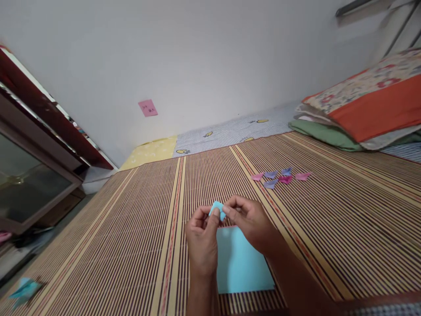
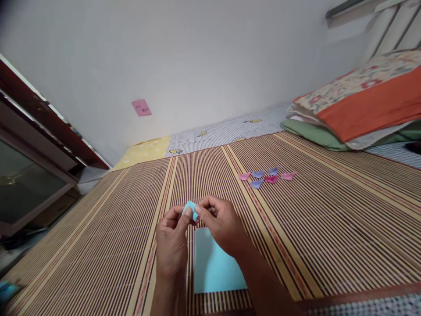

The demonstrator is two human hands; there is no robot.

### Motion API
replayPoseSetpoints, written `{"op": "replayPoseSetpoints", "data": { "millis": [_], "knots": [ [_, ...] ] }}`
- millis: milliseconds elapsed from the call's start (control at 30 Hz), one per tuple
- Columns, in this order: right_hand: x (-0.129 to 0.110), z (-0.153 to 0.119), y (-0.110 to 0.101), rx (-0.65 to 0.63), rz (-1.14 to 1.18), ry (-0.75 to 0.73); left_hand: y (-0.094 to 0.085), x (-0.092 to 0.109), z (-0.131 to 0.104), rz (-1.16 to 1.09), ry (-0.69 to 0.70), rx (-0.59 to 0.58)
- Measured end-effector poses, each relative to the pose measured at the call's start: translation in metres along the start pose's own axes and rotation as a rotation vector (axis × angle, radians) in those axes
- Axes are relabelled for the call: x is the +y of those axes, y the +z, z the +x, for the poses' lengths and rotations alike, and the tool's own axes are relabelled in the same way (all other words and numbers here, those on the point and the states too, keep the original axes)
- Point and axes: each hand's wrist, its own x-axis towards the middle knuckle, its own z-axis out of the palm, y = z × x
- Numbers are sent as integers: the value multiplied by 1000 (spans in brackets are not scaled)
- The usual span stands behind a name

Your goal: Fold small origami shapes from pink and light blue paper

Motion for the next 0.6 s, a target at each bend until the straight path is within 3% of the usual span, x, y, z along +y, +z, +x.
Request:
{"op": "replayPoseSetpoints", "data": {
  "millis": [200, 600],
  "knots": [
    [-5, -3, 2, 32, -97, -64, 3, 0, -1, 1, 10, -15],
    [-3, -2, -5, 41, 40, -16, -4, 6, 0, -31, -49, -137]
  ]
}}
